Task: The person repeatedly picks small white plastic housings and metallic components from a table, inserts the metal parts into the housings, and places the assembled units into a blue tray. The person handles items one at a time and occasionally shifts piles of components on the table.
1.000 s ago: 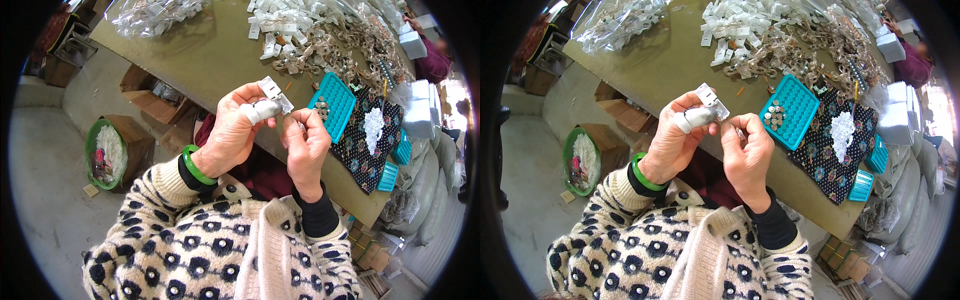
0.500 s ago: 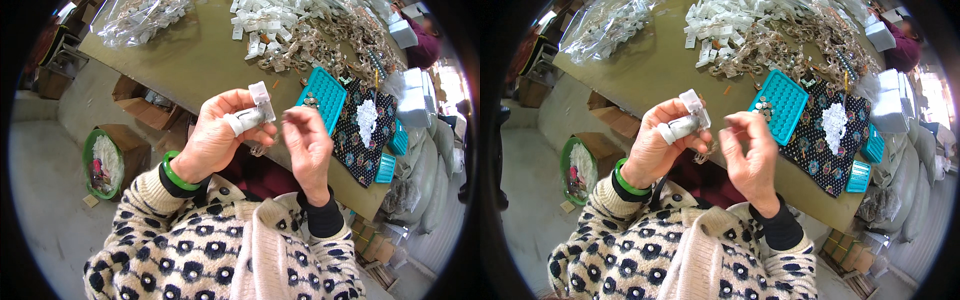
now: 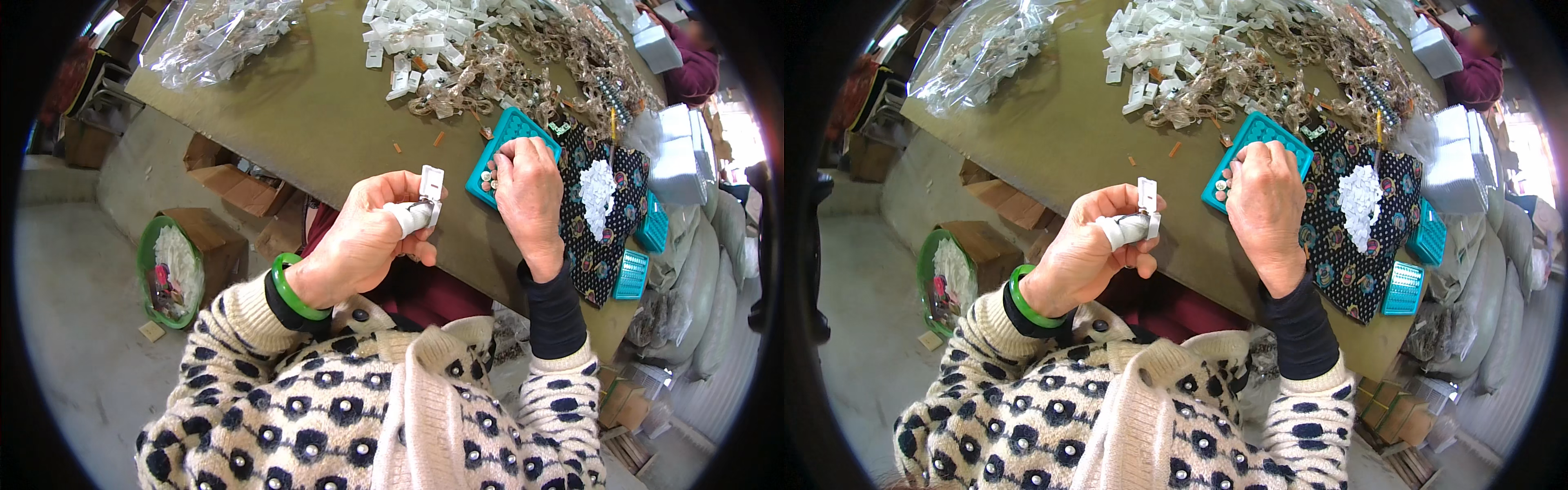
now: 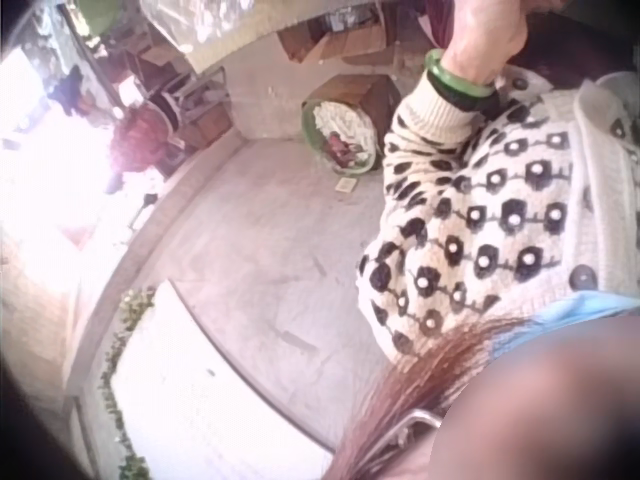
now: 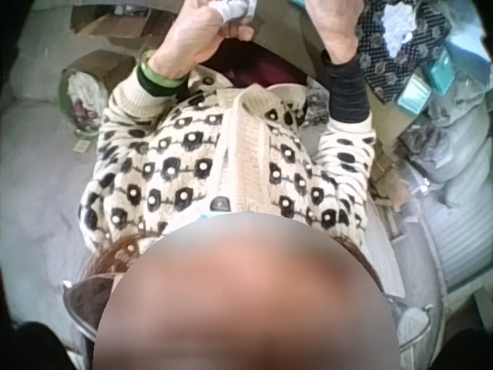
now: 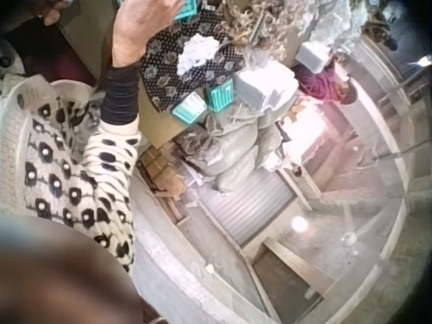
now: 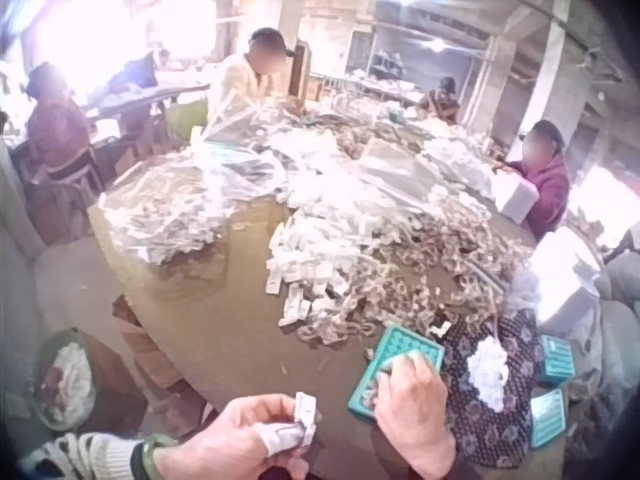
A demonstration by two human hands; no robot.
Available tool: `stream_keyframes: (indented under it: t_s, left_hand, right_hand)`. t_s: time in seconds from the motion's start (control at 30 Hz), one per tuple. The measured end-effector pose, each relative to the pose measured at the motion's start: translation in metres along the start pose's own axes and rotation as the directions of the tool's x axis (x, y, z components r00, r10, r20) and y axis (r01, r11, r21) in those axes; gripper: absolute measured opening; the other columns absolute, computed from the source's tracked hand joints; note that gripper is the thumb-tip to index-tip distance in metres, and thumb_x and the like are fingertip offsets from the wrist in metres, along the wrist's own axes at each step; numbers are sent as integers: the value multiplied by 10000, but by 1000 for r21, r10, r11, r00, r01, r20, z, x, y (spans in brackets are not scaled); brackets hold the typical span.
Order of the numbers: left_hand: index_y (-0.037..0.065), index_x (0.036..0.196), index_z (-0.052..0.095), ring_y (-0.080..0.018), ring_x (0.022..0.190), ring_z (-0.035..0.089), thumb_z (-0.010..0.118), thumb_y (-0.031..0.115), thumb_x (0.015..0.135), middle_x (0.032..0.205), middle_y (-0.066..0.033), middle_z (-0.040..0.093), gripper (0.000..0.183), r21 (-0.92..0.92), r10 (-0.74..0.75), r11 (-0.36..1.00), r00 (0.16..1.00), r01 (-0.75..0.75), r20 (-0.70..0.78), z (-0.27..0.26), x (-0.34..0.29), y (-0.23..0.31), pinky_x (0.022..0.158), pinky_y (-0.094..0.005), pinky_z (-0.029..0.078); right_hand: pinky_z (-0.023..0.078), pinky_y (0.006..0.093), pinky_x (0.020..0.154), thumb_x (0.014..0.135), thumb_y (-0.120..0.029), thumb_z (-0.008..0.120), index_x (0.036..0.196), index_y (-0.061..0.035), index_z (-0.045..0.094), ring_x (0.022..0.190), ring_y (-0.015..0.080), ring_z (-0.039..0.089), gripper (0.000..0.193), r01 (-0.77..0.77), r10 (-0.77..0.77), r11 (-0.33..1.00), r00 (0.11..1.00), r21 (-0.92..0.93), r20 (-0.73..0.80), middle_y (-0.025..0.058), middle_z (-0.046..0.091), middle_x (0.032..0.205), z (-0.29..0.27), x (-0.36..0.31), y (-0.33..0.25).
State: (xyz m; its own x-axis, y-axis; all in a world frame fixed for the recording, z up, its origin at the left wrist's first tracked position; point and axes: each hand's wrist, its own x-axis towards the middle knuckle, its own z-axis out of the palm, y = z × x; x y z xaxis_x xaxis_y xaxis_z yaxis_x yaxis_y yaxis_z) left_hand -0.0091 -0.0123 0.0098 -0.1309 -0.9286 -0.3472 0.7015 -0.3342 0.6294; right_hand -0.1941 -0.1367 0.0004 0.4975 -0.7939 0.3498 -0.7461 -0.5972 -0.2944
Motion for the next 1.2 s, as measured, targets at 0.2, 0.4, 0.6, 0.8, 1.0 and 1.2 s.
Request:
stream_keyframes:
  t_s: [0.2, 0.4, 0.6, 0.8, 1.0, 1.2]
  left_hand:
    - [50, 938, 608, -112, 632, 517, 642, -1, 835, 868, -11, 598, 120, -53, 24, 998, 999, -22, 32, 1, 7, -4, 523, -272, 444]
    - [38, 935, 631, -118, 662, 561, 644, -17, 823, 908, -35, 623, 125, -9, 58, 998, 998, -58, -27, 10, 16, -14, 528, -276, 483]
    - [17, 984, 645, -132, 675, 627, 657, -9, 832, 892, -54, 642, 155, 19, 39, 999, 999, -39, 12, 1, 21, -10, 637, -334, 605]
    - [10, 1049, 655, -141, 721, 677, 677, 29, 848, 915, -74, 672, 204, -7, 71, 997, 997, -71, 14, 6, 17, -10, 672, -341, 617]
    - [9, 1123, 648, -167, 783, 704, 679, 45, 863, 1037, -110, 678, 264, -16, 75, 997, 997, -75, 24, -2, 15, -3, 706, -370, 625]
    - [-6, 1171, 637, -249, 844, 714, 668, 26, 872, 1054, -142, 680, 303, -52, 115, 992, 992, -112, 58, -3, 14, -3, 731, -392, 627]
  right_hand:
    - [406, 172, 549, 853, 25, 677, 820, -32, 618, 621, -2, 499, 88, -258, 322, 673, 946, 693, 40, -52, 587, 720, -25, -6, 23]
    - [433, 178, 586, 860, 29, 668, 875, -20, 633, 672, 13, 532, 62, -295, 338, 589, 935, 753, 101, -37, 610, 788, -29, -13, 26]
    - [470, 234, 594, 834, 28, 675, 907, 2, 655, 641, 88, 578, 81, -104, 111, 852, 994, 513, 16, 44, 627, 771, -27, -10, 19]
    - [508, 396, 672, 817, -16, 678, 858, -10, 634, 752, 306, 614, 61, 138, -147, 969, 989, 207, 26, 125, 605, 838, -21, -3, 23]
    - [506, 390, 662, 815, 17, 666, 887, -30, 615, 797, 289, 598, 99, 247, -246, 969, 968, 17, -52, 100, 547, 830, -16, -6, 31]
    - [479, 344, 610, 853, 9, 660, 950, 7, 671, 661, 244, 604, 97, 24, -15, 966, 999, 256, -37, 111, 599, 823, -31, -11, 34]
